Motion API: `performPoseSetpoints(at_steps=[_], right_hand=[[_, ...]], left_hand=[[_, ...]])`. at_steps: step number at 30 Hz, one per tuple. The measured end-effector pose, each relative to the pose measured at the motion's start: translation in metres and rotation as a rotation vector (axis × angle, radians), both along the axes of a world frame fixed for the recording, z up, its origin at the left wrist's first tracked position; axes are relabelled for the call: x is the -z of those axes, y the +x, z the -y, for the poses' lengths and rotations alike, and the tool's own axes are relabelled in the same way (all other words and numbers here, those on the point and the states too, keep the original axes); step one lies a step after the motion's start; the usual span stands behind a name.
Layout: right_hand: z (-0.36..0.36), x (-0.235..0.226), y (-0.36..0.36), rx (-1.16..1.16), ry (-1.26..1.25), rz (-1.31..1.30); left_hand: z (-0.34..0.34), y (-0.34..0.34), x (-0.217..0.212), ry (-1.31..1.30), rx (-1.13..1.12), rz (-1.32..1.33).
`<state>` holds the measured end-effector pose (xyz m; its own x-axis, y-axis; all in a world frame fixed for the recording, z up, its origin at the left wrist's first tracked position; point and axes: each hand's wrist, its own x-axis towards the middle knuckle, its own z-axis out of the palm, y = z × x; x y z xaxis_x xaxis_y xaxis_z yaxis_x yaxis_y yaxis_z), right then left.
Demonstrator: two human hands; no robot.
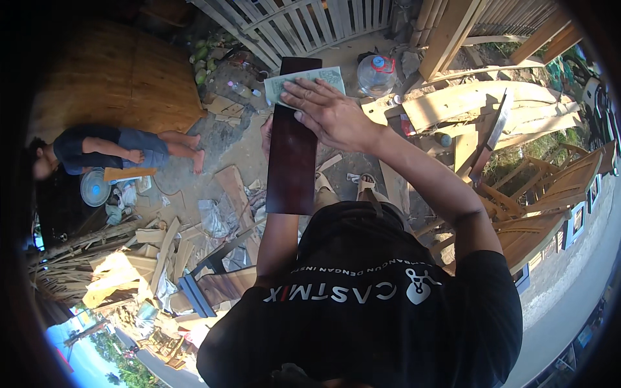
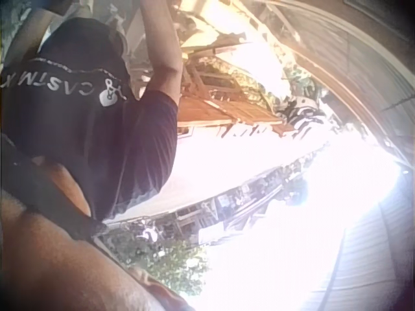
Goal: The person sands a dark wooden panel by hand with sandpaper and then uses a spray gun to apply a finish to multiple dark wooden panels.
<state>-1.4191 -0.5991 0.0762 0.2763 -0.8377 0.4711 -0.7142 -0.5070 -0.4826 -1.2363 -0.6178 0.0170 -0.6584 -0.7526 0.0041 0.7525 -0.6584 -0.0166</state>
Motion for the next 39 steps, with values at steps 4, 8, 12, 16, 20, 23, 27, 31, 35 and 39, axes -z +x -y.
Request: performPoseSetpoints(at_steps=[4, 8, 12, 16, 20, 23, 27, 31, 35, 39], right_hand=[[-0.079, -0.006, 0.03, -0.342, 0.042, -0.084], [-0.015, -0.001, -0.002, -0.01, -0.045, -0.065], [0.022, -0.002, -0.021, 0.117, -0.055, -0.077], [-0.057, -0.012, 0.04, -0.176, 0.091, -0.002], [-0.125, -0.022, 0.063, -0.596, 0.17, 0.107], [-0.138, -0.047, 0.032, -0.551, 0.197, 0.276], [-0.117, -0.085, 0.013, -0.182, -0.079, -0.033], [-0.079, -0.028, 0.012, -0.07, -0.005, -0.193], [-0.004, -0.037, -0.041, 0.217, -0.172, -0.325], [-0.033, -0.03, -0.011, 0.001, -0.053, -0.264]], left_hand=[[0.029, 0.021, -0.003, -0.071, 0.295, 0.065], [0.001, -0.008, -0.026, 0.066, -0.031, 0.246], [0.009, -0.003, -0.019, -0.067, 0.071, 0.303], [0.026, 0.01, 0.014, -0.1, 0.079, -0.054], [0.057, 0.021, 0.02, -0.106, 0.124, -0.014], [0.051, 0.023, -0.002, -0.054, 0.089, 0.003], [0.031, 0.005, -0.037, -0.106, -0.009, 0.179], [0.007, 0.0, -0.055, -0.177, -0.01, 0.259], [-0.014, -0.008, -0.054, -0.163, 0.001, 0.364], [0.001, 0.013, -0.018, -0.126, 0.022, -0.049]])
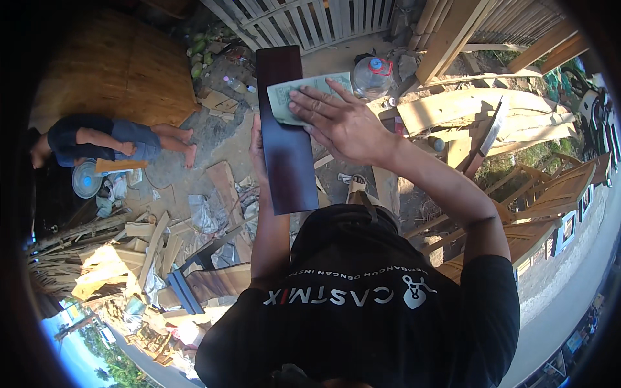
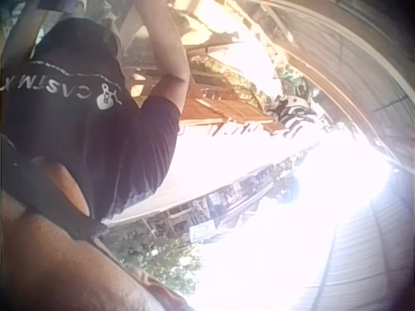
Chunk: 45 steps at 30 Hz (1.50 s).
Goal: The person sands a dark wooden panel by hand with sandpaper and then uses a spray gun to apply a finish to multiple dark wooden panels.
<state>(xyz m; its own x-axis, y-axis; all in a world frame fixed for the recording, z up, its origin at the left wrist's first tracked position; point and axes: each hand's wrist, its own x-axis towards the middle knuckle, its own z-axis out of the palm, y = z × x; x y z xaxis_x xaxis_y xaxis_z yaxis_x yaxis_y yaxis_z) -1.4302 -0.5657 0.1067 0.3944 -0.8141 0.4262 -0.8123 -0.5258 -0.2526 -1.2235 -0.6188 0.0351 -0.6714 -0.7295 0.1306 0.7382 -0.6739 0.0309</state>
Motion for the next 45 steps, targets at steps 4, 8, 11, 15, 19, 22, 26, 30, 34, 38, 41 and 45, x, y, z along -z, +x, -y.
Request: performPoseSetpoints(at_steps=[4, 8, 11, 15, 19, 22, 26, 30, 34, 38, 41, 45], right_hand=[[-0.049, 0.021, 0.02, -0.228, 0.035, -0.013], [0.047, 0.015, -0.011, 0.034, -0.11, -0.026], [0.105, -0.004, -0.019, 0.17, -0.226, -0.042], [0.1, -0.006, 0.051, -0.177, -0.034, 0.104], [0.025, 0.011, 0.125, -0.439, 0.181, 0.14], [-0.017, 0.002, 0.145, -0.698, 0.377, 0.122], [-0.002, -0.036, 0.16, -0.788, 0.629, 0.413], [0.042, -0.058, 0.193, -0.663, 0.172, 0.362], [0.085, -0.002, 0.247, -0.712, 0.205, -0.095], [0.17, 0.009, 0.29, -0.53, 0.113, 0.097], [0.148, 0.011, 0.326, -0.698, 0.248, 0.035], [0.081, 0.026, 0.329, -1.093, 0.324, -0.012]], left_hand=[[0.0, 0.003, -0.03, 0.077, -0.06, 0.382], [-0.01, 0.011, -0.023, 0.047, -0.173, 0.448], [-0.018, 0.013, -0.05, 0.012, -0.21, 0.393], [0.002, 0.044, -0.027, 0.049, -0.293, 0.405], [0.043, 0.091, -0.007, 0.109, -0.243, 0.141], [0.059, 0.122, 0.008, 0.063, -0.323, 0.085], [0.065, 0.174, 0.016, 0.047, -0.506, 0.108], [0.05, 0.206, -0.004, 0.069, -0.626, 0.246], [0.028, 0.238, 0.019, -0.083, -0.288, 0.054], [-0.002, 0.23, 0.005, 0.285, -0.593, 0.463], [-0.014, 0.25, 0.004, 0.367, -0.869, 0.467], [-0.033, 0.296, 0.045, 0.335, -1.074, 0.297]])
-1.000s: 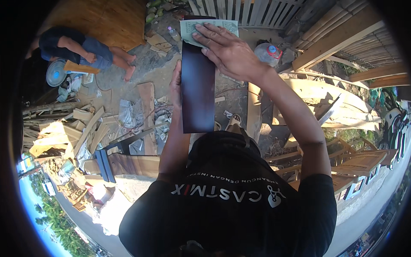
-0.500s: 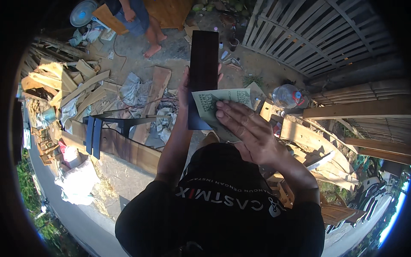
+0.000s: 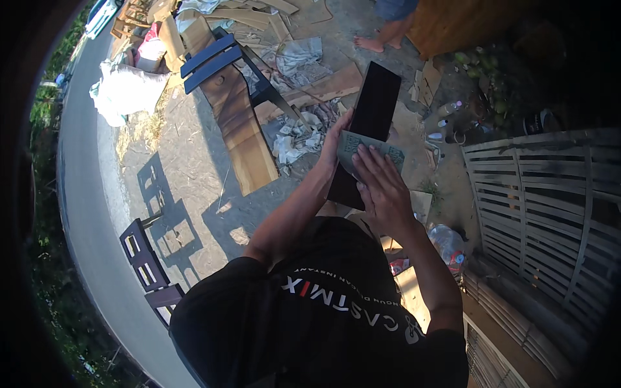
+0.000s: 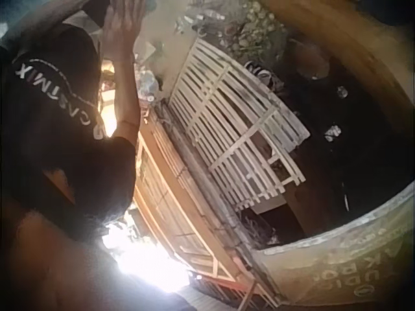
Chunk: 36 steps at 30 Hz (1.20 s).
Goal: The person sands a dark wooden panel by hand with sandpaper and then uses a spray gun to apply a finish to multiple dark wooden panels.
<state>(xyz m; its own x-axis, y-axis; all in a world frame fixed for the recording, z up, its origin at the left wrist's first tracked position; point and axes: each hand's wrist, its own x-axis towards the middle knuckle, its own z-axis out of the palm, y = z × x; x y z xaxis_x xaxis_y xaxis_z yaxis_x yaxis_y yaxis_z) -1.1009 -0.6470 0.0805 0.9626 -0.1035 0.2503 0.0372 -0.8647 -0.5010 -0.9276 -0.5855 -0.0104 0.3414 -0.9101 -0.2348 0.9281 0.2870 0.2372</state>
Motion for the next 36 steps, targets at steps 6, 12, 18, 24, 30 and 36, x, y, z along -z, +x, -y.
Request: performPoseSetpoints(at_steps=[6, 12, 18, 24, 30, 36], right_hand=[[0.003, -0.045, -0.038, -0.431, 0.494, -0.074], [0.032, -0.035, 0.006, -0.196, 0.189, 0.272], [0.021, 0.007, 0.077, -0.425, -0.044, 0.233], [0.083, -0.003, 0.199, -0.112, -0.038, 0.279], [-0.021, 0.0, 0.206, -0.403, 0.144, 0.112], [-0.084, -0.03, 0.164, -0.656, 0.254, -0.019]], left_hand=[[-0.065, 0.014, -0.033, 0.07, -0.293, 0.059], [-0.102, -0.006, -0.024, 0.251, -0.384, 0.255], [-0.112, -0.014, -0.014, 0.337, -0.289, 0.325], [-0.136, 0.033, -0.012, 0.262, -0.213, 0.31], [-0.117, 0.1, -0.034, 0.353, -0.432, -0.111], [-0.15, 0.167, -0.008, 0.276, -0.453, 0.074]])
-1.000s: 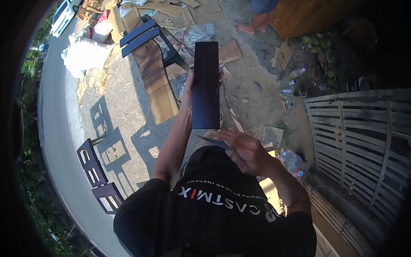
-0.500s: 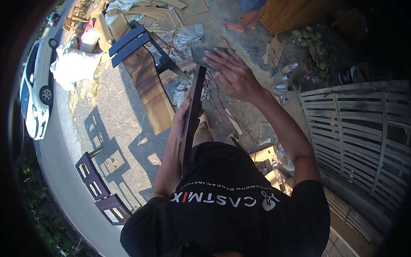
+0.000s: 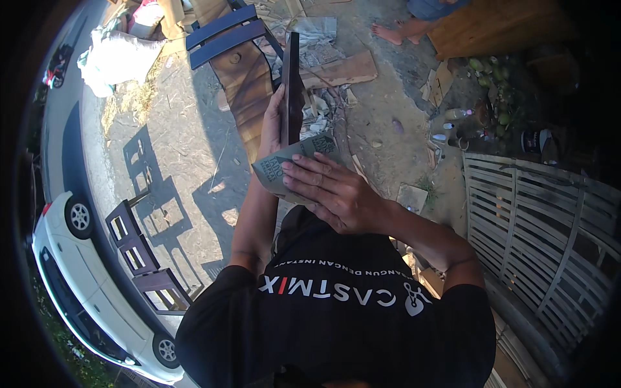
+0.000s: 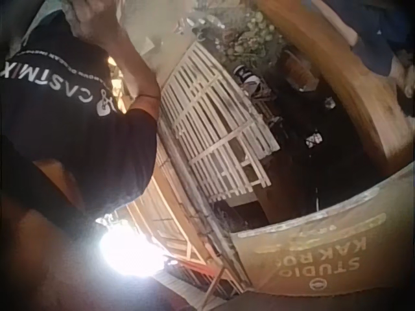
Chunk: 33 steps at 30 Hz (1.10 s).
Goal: The person sands a dark wooden panel by hand with sandpaper and then uses a spray gun to apply a finish to multiple dark wooden panels.
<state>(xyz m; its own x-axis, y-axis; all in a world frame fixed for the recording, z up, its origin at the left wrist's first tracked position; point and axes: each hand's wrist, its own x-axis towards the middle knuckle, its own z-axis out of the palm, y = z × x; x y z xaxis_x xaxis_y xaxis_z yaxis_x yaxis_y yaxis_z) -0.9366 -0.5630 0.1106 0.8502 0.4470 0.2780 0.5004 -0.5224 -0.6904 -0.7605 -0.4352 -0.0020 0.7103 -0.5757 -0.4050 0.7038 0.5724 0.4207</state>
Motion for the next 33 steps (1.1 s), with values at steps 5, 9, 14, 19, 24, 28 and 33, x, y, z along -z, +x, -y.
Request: performPoseSetpoints(at_steps=[5, 9, 14, 19, 24, 28, 33], right_hand=[[0.014, -0.033, -0.01, 0.004, 0.261, -0.154], [0.032, -0.031, 0.038, 0.312, 0.245, 0.041], [0.006, -0.008, 0.081, 0.176, -0.165, 0.189], [0.037, 0.0, 0.023, 0.254, 0.802, -0.808], [0.04, -0.019, 0.044, 0.653, 1.509, -0.648], [0.006, -0.029, 0.058, 0.507, 0.479, -0.261], [-0.053, 0.032, 0.103, 0.333, -0.188, 0.152]], left_hand=[[-0.027, 0.035, 0.007, -0.265, -0.148, -0.244], [-0.037, 0.04, 0.006, -0.368, -0.064, -0.21], [-0.029, 0.026, -0.022, -0.044, -0.034, -0.101], [-0.056, 0.042, -0.014, -0.372, -0.072, -0.027], [-0.067, 0.046, -0.022, -0.443, -0.293, 0.063], [-0.07, 0.045, -0.018, -0.532, -0.206, 0.208], [-0.042, 0.008, -0.056, -0.152, -0.17, 0.054]])
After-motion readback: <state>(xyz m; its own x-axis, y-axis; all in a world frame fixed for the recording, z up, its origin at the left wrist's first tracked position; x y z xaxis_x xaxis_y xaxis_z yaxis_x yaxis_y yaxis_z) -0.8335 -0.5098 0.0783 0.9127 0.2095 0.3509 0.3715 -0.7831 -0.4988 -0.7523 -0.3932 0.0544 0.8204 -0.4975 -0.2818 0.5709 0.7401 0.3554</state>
